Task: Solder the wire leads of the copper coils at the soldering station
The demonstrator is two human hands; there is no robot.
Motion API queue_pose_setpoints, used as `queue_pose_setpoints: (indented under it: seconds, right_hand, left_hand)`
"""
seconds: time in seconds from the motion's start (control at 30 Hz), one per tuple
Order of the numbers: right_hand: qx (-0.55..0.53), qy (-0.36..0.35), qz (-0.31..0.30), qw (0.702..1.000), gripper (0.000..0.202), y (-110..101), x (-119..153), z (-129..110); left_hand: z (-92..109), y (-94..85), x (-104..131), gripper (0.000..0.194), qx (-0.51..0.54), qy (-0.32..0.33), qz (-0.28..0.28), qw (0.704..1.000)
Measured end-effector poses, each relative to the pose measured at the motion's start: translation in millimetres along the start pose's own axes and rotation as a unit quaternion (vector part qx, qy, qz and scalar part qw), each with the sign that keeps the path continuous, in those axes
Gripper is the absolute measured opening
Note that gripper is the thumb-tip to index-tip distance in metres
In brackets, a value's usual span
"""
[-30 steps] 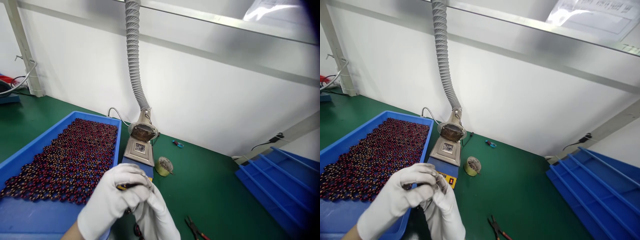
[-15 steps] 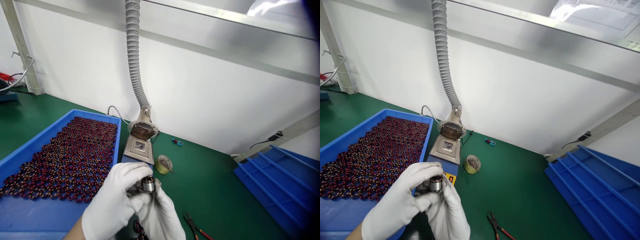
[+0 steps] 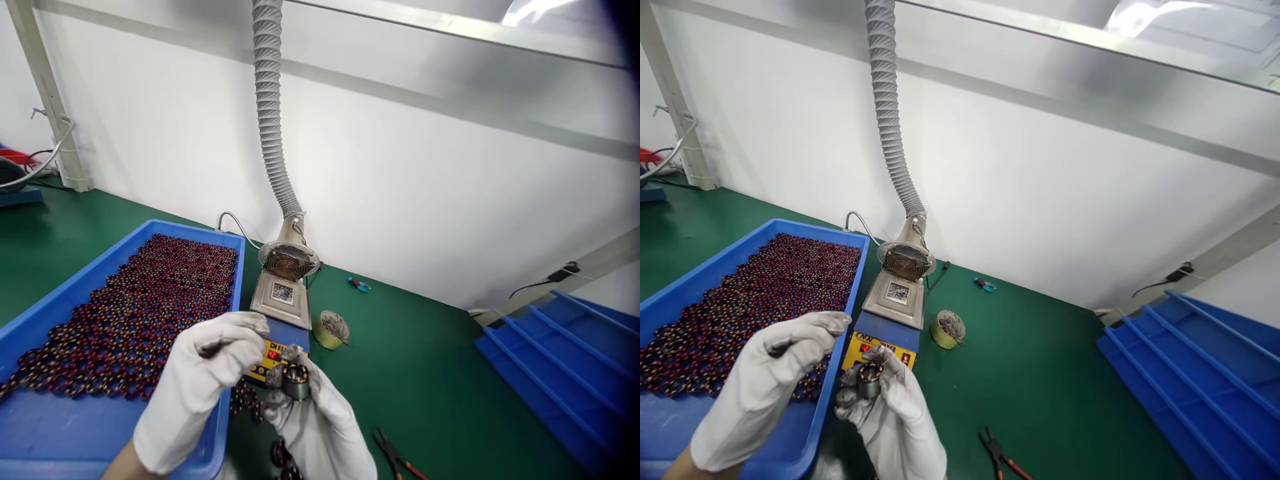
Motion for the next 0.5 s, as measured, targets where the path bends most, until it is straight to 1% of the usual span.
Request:
queue_pose_setpoints:
  seconds: [0.03,0.1,0.13,0.17,0.2,0.27,0.33,0.37,0.43,0.5]
  right_hand:
    - [0.0,0.0,-0.005,1.0,0.035,2,0,-1]
    - [0.008,0.0,-0.01,1.0,0.036,4,0,-1]
    - [0.016,-0.002,-0.009,1.0,0.036,4,0,-1]
    - [0.026,-0.01,-0.006,1.0,0.036,4,0,-1]
    - [0.037,-0.021,-0.001,0.999,0.037,2,0,-2]
    - [0.054,-0.043,0.006,0.998,0.04,-2,0,-3]
    - [0.065,-0.051,0.005,0.997,0.045,-4,1,-4]
    - [0.069,-0.05,0.002,0.996,0.047,-3,2,-5]
    - [0.078,-0.049,-0.002,0.996,0.045,0,4,-7]
    - [0.078,-0.039,-0.004,0.996,0.041,3,6,-7]
  left_hand:
    - [1,3.6,0,0.009,-0.024,-0.008,-0.031,0.999]
    - [2,16.4,1,0.019,-0.064,-0.018,-0.113,0.991]
    - [1,21.9,2,0.021,-0.064,-0.02,-0.139,0.988]
    - [1,25.8,3,0.022,-0.05,-0.018,-0.149,0.987]
    - [1,28.5,3,0.021,-0.03,-0.012,-0.148,0.989]
    - [0,30.5,3,0.02,0.019,-0.005,-0.128,0.992]
    - [-1,30.5,5,0.019,0.064,0.0,-0.115,0.991]
    - [-2,29.0,6,0.019,0.089,-0.002,-0.106,0.99]
    - [-2,21.4,8,0.018,0.145,-0.013,-0.07,0.987]
    - [-3,14.5,8,0.013,0.15,-0.032,-0.046,0.987]
Point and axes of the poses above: each hand's wrist, its own x-axis away from the middle knuckle, its own y-axis out of the palm, z = x × y, the point moved 7 cm from there along -x, towards the middle knuckle, and after that the axes turned 13 degrees about -x, right-handed, at the moved point
